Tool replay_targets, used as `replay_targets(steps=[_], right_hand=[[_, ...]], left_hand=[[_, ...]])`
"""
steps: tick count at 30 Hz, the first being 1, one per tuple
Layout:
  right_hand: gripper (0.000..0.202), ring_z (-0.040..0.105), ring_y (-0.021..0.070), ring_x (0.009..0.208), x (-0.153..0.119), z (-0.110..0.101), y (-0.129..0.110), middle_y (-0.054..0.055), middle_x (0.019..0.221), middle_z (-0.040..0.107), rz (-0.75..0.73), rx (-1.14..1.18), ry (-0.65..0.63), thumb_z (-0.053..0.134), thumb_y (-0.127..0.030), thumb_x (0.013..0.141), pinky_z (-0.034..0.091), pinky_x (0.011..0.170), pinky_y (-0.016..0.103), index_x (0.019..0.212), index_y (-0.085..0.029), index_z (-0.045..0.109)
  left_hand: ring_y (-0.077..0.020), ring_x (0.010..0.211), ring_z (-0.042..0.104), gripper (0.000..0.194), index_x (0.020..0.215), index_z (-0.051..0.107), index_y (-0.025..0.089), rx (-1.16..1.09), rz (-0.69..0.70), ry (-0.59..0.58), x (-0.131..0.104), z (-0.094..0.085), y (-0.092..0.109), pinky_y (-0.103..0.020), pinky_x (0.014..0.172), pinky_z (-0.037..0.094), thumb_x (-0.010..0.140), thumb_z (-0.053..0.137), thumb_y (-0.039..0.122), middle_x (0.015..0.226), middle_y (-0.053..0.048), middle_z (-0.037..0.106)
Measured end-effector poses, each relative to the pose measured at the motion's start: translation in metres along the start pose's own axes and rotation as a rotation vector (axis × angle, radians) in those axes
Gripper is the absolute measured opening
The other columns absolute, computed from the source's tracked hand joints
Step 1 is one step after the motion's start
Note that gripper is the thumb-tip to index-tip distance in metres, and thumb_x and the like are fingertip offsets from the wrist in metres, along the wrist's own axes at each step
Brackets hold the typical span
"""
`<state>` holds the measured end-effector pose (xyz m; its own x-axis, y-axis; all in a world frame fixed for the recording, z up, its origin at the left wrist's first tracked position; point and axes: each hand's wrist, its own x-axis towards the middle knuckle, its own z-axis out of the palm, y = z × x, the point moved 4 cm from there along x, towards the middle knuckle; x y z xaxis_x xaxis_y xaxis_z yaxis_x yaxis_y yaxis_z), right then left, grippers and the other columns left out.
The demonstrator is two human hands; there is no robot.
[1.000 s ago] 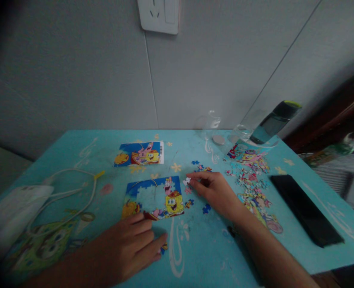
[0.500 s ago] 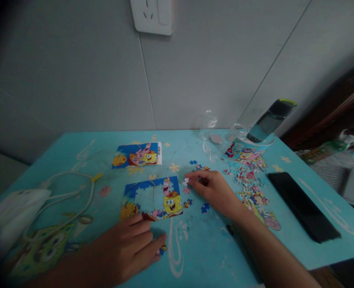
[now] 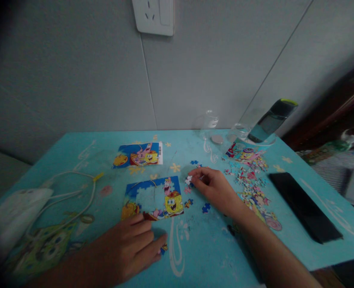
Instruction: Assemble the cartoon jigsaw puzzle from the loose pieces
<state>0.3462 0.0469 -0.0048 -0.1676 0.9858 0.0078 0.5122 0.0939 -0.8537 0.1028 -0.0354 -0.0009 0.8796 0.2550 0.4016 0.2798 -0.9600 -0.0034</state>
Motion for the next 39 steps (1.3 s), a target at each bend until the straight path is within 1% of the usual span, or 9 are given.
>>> replay_targets(steps=[4, 10, 14, 20, 24, 27, 35, 37, 39], right_hand=[[0.025, 0.056, 0.0139, 0.065, 0.001, -0.015, 0.002, 0.003, 0.082, 0.068, 0.046, 0.004, 0.016, 0.062, -0.039, 0.091, 0.044, 0.058, 0.025, 0.102, -0.019, 0.069], [0.016, 0.057, 0.0147, 0.064, 0.001, -0.065, 0.018, 0.002, 0.079, 0.069, 0.098, -0.239, 0.196, 0.059, -0.027, 0.086, 0.043, 0.06, 0.027, 0.092, -0.018, 0.071], [0.017, 0.062, 0.0175, 0.07, 0.0, -0.086, 0.035, 0.004, 0.08, 0.072, 0.163, -0.427, 0.243, 0.059, -0.02, 0.081, 0.046, 0.067, 0.029, 0.089, -0.017, 0.074], [0.019, 0.067, 0.0181, 0.076, -0.001, -0.09, 0.047, 0.005, 0.083, 0.075, 0.203, -0.555, 0.19, 0.059, -0.015, 0.082, 0.047, 0.071, 0.028, 0.09, -0.019, 0.076], [0.015, 0.066, 0.0182, 0.073, -0.002, -0.092, 0.048, 0.004, 0.082, 0.075, 0.224, -0.593, 0.234, 0.065, -0.018, 0.08, 0.046, 0.069, 0.028, 0.089, -0.02, 0.077], [0.016, 0.065, 0.02, 0.074, -0.002, -0.095, 0.044, 0.006, 0.085, 0.075, 0.233, -0.625, 0.311, 0.065, -0.022, 0.08, 0.045, 0.069, 0.03, 0.091, -0.019, 0.077], [0.025, 0.065, 0.0195, 0.071, -0.008, -0.107, 0.024, 0.006, 0.082, 0.074, 0.161, -0.568, 0.632, 0.057, -0.032, 0.087, 0.043, 0.066, 0.03, 0.094, -0.018, 0.077], [0.024, 0.065, 0.0195, 0.072, -0.007, -0.106, 0.026, 0.005, 0.083, 0.074, 0.172, -0.566, 0.61, 0.058, -0.031, 0.086, 0.043, 0.067, 0.03, 0.094, -0.018, 0.077], [0.022, 0.065, 0.0195, 0.072, -0.005, -0.101, 0.031, 0.005, 0.083, 0.074, 0.194, -0.587, 0.517, 0.061, -0.03, 0.084, 0.044, 0.067, 0.031, 0.094, -0.018, 0.077]], left_hand=[[-0.0163, 0.069, 0.055, 0.017, 0.106, 0.067, 0.014, -0.002, 0.006, 0.022, 0.003, -0.004, -0.001, -0.036, 0.076, 0.045, 0.099, 0.054, 0.024, 0.07, 0.001, 0.059], [-0.0172, 0.073, 0.057, 0.022, 0.108, 0.068, 0.013, -0.007, 0.012, 0.052, 0.0, -0.001, 0.0, -0.039, 0.082, 0.044, 0.102, 0.049, 0.024, 0.074, 0.0, 0.062], [-0.0175, 0.075, 0.059, 0.024, 0.106, 0.069, 0.013, -0.007, 0.035, 0.081, -0.003, 0.001, 0.0, -0.041, 0.086, 0.041, 0.103, 0.047, 0.022, 0.077, 0.0, 0.064], [-0.0184, 0.08, 0.059, 0.026, 0.108, 0.07, 0.015, -0.002, 0.035, 0.1, -0.005, 0.005, 0.0, -0.041, 0.088, 0.04, 0.103, 0.046, 0.022, 0.081, -0.001, 0.067], [-0.019, 0.081, 0.06, 0.026, 0.107, 0.07, 0.016, 0.006, 0.015, 0.094, -0.008, 0.008, -0.001, -0.042, 0.091, 0.038, 0.103, 0.046, 0.022, 0.082, -0.001, 0.067], [-0.0192, 0.082, 0.06, 0.027, 0.107, 0.071, 0.017, 0.008, 0.02, 0.1, -0.009, 0.008, 0.0, -0.041, 0.092, 0.038, 0.104, 0.045, 0.025, 0.079, -0.001, 0.066], [-0.0175, 0.078, 0.059, 0.029, 0.105, 0.071, 0.018, 0.01, 0.026, 0.115, -0.006, 0.007, -0.001, -0.039, 0.091, 0.039, 0.105, 0.042, 0.024, 0.075, 0.0, 0.065], [-0.0175, 0.079, 0.059, 0.028, 0.105, 0.071, 0.018, 0.014, 0.028, 0.112, -0.006, 0.005, 0.0, -0.039, 0.09, 0.039, 0.104, 0.043, 0.023, 0.076, 0.0, 0.066], [-0.0175, 0.079, 0.059, 0.027, 0.106, 0.07, 0.018, 0.019, 0.025, 0.108, -0.006, 0.004, 0.0, -0.039, 0.09, 0.039, 0.104, 0.043, 0.022, 0.078, 0.0, 0.066]])
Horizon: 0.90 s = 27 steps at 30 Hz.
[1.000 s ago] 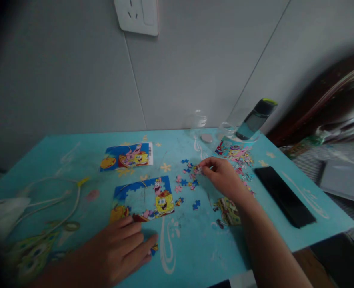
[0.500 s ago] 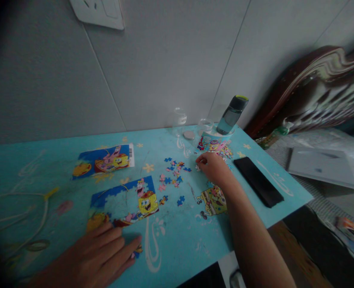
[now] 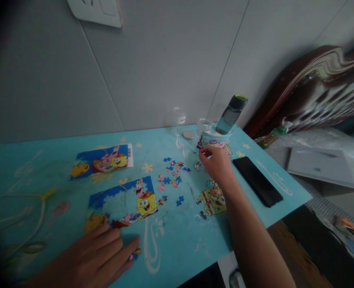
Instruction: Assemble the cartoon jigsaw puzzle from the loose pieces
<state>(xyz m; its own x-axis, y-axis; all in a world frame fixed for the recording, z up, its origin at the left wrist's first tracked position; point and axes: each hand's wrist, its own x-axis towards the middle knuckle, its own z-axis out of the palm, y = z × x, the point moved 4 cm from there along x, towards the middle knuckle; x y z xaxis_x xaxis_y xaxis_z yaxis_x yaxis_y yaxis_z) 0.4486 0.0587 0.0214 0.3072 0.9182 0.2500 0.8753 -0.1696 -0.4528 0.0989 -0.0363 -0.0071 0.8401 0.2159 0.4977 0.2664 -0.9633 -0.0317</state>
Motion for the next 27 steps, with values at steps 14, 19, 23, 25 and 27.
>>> replay_targets(steps=[14, 19, 23, 25, 27], right_hand=[[0.018, 0.063, 0.0202, 0.081, -0.01, 0.012, -0.013, 0.008, 0.093, 0.071, -0.105, -0.104, -0.222, 0.067, -0.025, 0.082, 0.046, 0.075, 0.032, 0.097, -0.021, 0.076], [0.014, 0.061, 0.0177, 0.069, -0.016, 0.02, -0.029, 0.005, 0.082, 0.072, -0.154, -0.016, -0.363, 0.067, -0.029, 0.084, 0.044, 0.064, 0.03, 0.091, -0.023, 0.078], [0.013, 0.062, 0.018, 0.07, -0.018, 0.027, -0.029, 0.004, 0.082, 0.072, -0.16, -0.047, -0.385, 0.068, -0.028, 0.083, 0.044, 0.064, 0.03, 0.09, -0.023, 0.078], [0.013, 0.062, 0.0175, 0.07, -0.018, 0.03, -0.028, 0.003, 0.081, 0.072, -0.163, -0.049, -0.391, 0.067, -0.027, 0.083, 0.043, 0.064, 0.029, 0.09, -0.023, 0.077], [0.014, 0.062, 0.0168, 0.069, -0.017, 0.031, -0.028, 0.003, 0.08, 0.072, -0.169, -0.052, -0.381, 0.067, -0.026, 0.082, 0.042, 0.063, 0.028, 0.091, -0.024, 0.078]], left_hand=[[-0.0176, 0.077, 0.058, 0.028, 0.105, 0.071, 0.016, -0.022, -0.008, 0.014, 0.0, 0.002, 0.0, -0.04, 0.089, 0.04, 0.104, 0.044, 0.021, 0.077, 0.0, 0.064], [-0.0179, 0.078, 0.059, 0.027, 0.106, 0.07, 0.016, -0.008, -0.013, -0.012, 0.001, 0.001, 0.0, -0.041, 0.089, 0.04, 0.104, 0.044, 0.02, 0.079, 0.0, 0.066], [-0.0171, 0.077, 0.059, 0.025, 0.107, 0.069, 0.015, -0.022, -0.016, -0.038, 0.003, -0.003, 0.0, -0.041, 0.088, 0.041, 0.103, 0.045, 0.02, 0.078, 0.0, 0.065], [-0.0168, 0.076, 0.059, 0.023, 0.108, 0.069, 0.014, -0.026, -0.007, -0.05, 0.005, -0.005, 0.0, -0.04, 0.087, 0.042, 0.102, 0.047, 0.02, 0.076, 0.0, 0.064], [-0.0166, 0.075, 0.058, 0.021, 0.109, 0.068, 0.014, -0.021, 0.003, -0.052, 0.006, -0.007, 0.0, -0.04, 0.087, 0.044, 0.101, 0.05, 0.022, 0.075, 0.0, 0.063]])
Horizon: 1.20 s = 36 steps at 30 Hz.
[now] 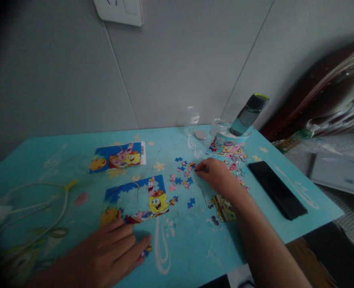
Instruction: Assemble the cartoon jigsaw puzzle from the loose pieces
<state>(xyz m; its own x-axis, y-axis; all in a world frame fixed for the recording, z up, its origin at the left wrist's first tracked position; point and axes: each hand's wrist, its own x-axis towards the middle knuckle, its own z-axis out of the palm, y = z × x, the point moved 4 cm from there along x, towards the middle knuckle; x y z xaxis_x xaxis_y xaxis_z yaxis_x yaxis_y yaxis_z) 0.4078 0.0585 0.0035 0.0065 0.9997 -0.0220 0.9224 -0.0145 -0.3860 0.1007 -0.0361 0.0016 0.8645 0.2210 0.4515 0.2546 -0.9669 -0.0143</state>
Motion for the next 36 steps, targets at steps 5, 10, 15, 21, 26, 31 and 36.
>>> replay_targets(steps=[5, 10, 15, 21, 26, 31, 36], right_hand=[[0.021, 0.06, 0.0166, 0.065, 0.002, 0.002, 0.005, 0.003, 0.078, 0.071, 0.0, 0.025, 0.01, 0.069, -0.029, 0.081, 0.041, 0.058, 0.028, 0.1, -0.024, 0.077], [0.021, 0.063, 0.0192, 0.067, 0.002, 0.0, 0.005, 0.004, 0.08, 0.074, -0.011, 0.033, 0.001, 0.064, -0.03, 0.085, 0.044, 0.062, 0.03, 0.1, -0.024, 0.078], [0.023, 0.067, 0.0214, 0.077, -0.001, -0.002, -0.011, 0.005, 0.091, 0.077, -0.049, 0.239, 0.008, 0.061, -0.037, 0.089, 0.05, 0.071, 0.033, 0.097, -0.023, 0.077], [0.025, 0.065, 0.0181, 0.08, -0.011, 0.017, -0.047, 0.003, 0.089, 0.074, -0.099, 0.601, -0.224, 0.063, -0.042, 0.09, 0.052, 0.075, 0.03, 0.092, -0.021, 0.076], [0.025, 0.063, 0.0158, 0.075, -0.011, 0.021, -0.058, 0.001, 0.086, 0.073, -0.066, 0.647, -0.289, 0.066, -0.044, 0.088, 0.052, 0.072, 0.029, 0.093, -0.022, 0.078], [0.026, 0.062, 0.0162, 0.075, -0.009, 0.023, -0.072, 0.002, 0.084, 0.073, -0.099, 0.66, -0.389, 0.065, -0.044, 0.088, 0.052, 0.072, 0.029, 0.088, -0.022, 0.078], [0.024, 0.053, 0.0123, 0.061, 0.0, 0.027, -0.093, 0.0, 0.07, 0.067, -0.144, 0.56, -0.386, 0.064, -0.039, 0.088, 0.045, 0.06, 0.025, 0.088, -0.02, 0.078]], left_hand=[[-0.0176, 0.079, 0.059, 0.021, 0.112, 0.066, 0.014, 0.01, -0.041, -0.037, -0.002, 0.004, -0.001, -0.04, 0.086, 0.046, 0.1, 0.054, 0.026, 0.079, -0.001, 0.064], [-0.0176, 0.08, 0.059, 0.02, 0.111, 0.066, 0.014, 0.02, -0.061, -0.025, -0.001, 0.003, -0.001, -0.04, 0.087, 0.044, 0.098, 0.057, 0.025, 0.079, 0.0, 0.063], [-0.018, 0.081, 0.059, 0.02, 0.111, 0.065, 0.014, 0.034, -0.084, -0.009, 0.0, 0.001, -0.002, -0.039, 0.086, 0.045, 0.098, 0.058, 0.026, 0.079, -0.001, 0.063], [-0.0172, 0.077, 0.057, 0.021, 0.11, 0.066, 0.014, -0.008, -0.093, -0.012, -0.002, 0.008, -0.004, -0.037, 0.08, 0.046, 0.097, 0.058, 0.029, 0.078, -0.001, 0.063], [-0.0168, 0.078, 0.058, 0.018, 0.109, 0.066, 0.014, 0.022, -0.079, 0.025, 0.0, 0.004, -0.005, -0.036, 0.079, 0.046, 0.098, 0.057, 0.024, 0.078, -0.002, 0.063], [-0.0181, 0.081, 0.058, 0.017, 0.108, 0.067, 0.013, 0.071, -0.05, 0.038, -0.001, -0.001, -0.004, -0.037, 0.08, 0.045, 0.097, 0.058, 0.022, 0.082, -0.003, 0.064], [-0.0194, 0.084, 0.058, 0.015, 0.104, 0.066, 0.015, 0.038, -0.086, -0.008, 0.0, -0.001, -0.007, -0.038, 0.076, 0.044, 0.098, 0.056, 0.023, 0.084, -0.003, 0.064]])
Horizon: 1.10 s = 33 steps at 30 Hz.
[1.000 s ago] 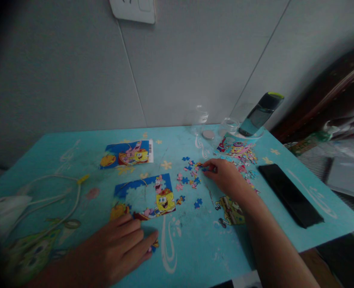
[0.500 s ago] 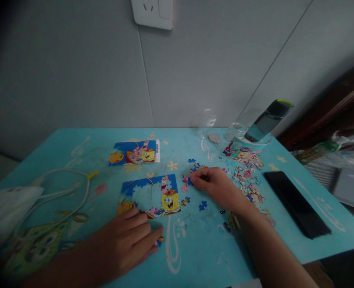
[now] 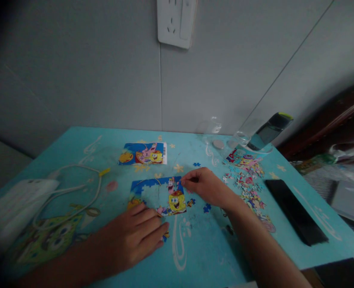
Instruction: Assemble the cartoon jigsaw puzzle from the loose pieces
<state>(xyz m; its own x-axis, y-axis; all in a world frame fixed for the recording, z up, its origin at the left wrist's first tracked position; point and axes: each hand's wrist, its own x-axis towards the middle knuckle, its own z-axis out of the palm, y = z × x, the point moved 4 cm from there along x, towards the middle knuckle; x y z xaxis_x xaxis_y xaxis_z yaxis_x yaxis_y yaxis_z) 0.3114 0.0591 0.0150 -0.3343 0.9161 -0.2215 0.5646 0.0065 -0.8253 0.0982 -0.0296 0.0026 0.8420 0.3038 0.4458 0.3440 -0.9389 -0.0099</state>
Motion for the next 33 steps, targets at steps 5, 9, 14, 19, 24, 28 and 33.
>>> replay_targets(steps=[5, 9, 14, 19, 24, 28, 33], right_hand=[[0.025, 0.044, 0.0102, 0.053, 0.014, 0.009, -0.004, -0.002, 0.06, 0.059, 0.016, -0.08, 0.024, 0.063, -0.036, 0.086, 0.036, 0.05, 0.023, 0.085, -0.017, 0.079], [0.025, 0.045, 0.0101, 0.054, 0.016, 0.017, 0.0, -0.001, 0.065, 0.065, 0.019, -0.107, 0.035, 0.062, -0.034, 0.086, 0.038, 0.051, 0.023, 0.085, -0.017, 0.079], [0.024, 0.047, 0.0104, 0.053, 0.015, 0.02, -0.001, -0.001, 0.064, 0.066, -0.007, -0.27, 0.089, 0.06, -0.031, 0.086, 0.036, 0.051, 0.024, 0.082, -0.019, 0.08], [0.023, 0.054, 0.0116, 0.056, 0.013, 0.019, -0.003, 0.0, 0.067, 0.07, -0.03, -0.321, 0.136, 0.059, -0.028, 0.087, 0.038, 0.052, 0.023, 0.082, -0.018, 0.079], [0.018, 0.058, 0.0125, 0.058, 0.011, 0.019, -0.004, 0.002, 0.071, 0.073, -0.041, -0.379, 0.198, 0.062, -0.026, 0.085, 0.041, 0.054, 0.024, 0.082, -0.019, 0.078], [0.016, 0.06, 0.0121, 0.058, 0.011, 0.023, -0.002, 0.001, 0.075, 0.075, -0.047, -0.397, 0.202, 0.061, -0.025, 0.087, 0.043, 0.056, 0.024, 0.083, -0.021, 0.076], [0.016, 0.062, 0.0123, 0.061, 0.01, 0.026, -0.004, 0.001, 0.078, 0.075, -0.062, -0.409, 0.209, 0.06, -0.026, 0.088, 0.042, 0.056, 0.024, 0.084, -0.022, 0.075]], left_hand=[[-0.0228, 0.1, 0.059, 0.014, 0.101, 0.066, 0.015, -0.044, -0.02, -0.031, 0.001, 0.004, -0.003, -0.039, 0.083, 0.047, 0.097, 0.058, 0.026, 0.102, -0.007, 0.067], [-0.0252, 0.115, 0.057, 0.013, 0.098, 0.065, 0.015, -0.047, -0.006, -0.048, 0.0, 0.011, -0.003, -0.044, 0.094, 0.047, 0.099, 0.055, 0.023, 0.121, -0.009, 0.064], [-0.0248, 0.118, 0.058, 0.014, 0.098, 0.064, 0.015, -0.039, -0.01, -0.044, -0.003, 0.015, -0.003, -0.046, 0.099, 0.048, 0.1, 0.053, 0.023, 0.124, -0.009, 0.065], [-0.0238, 0.118, 0.059, 0.014, 0.099, 0.064, 0.017, -0.077, -0.022, -0.063, -0.003, 0.015, -0.004, -0.046, 0.101, 0.048, 0.1, 0.054, 0.025, 0.124, -0.008, 0.066], [-0.0235, 0.118, 0.059, 0.013, 0.095, 0.064, 0.017, -0.105, -0.039, -0.036, -0.002, 0.013, -0.004, -0.045, 0.103, 0.047, 0.099, 0.055, 0.024, 0.122, -0.008, 0.067], [-0.0238, 0.118, 0.059, 0.014, 0.095, 0.064, 0.016, -0.124, -0.057, -0.049, -0.002, 0.014, -0.004, -0.046, 0.102, 0.047, 0.1, 0.053, 0.024, 0.124, -0.008, 0.066], [-0.0247, 0.119, 0.058, 0.015, 0.097, 0.065, 0.016, -0.123, -0.05, -0.079, -0.003, 0.013, -0.005, -0.048, 0.102, 0.047, 0.1, 0.052, 0.024, 0.126, -0.009, 0.065]])
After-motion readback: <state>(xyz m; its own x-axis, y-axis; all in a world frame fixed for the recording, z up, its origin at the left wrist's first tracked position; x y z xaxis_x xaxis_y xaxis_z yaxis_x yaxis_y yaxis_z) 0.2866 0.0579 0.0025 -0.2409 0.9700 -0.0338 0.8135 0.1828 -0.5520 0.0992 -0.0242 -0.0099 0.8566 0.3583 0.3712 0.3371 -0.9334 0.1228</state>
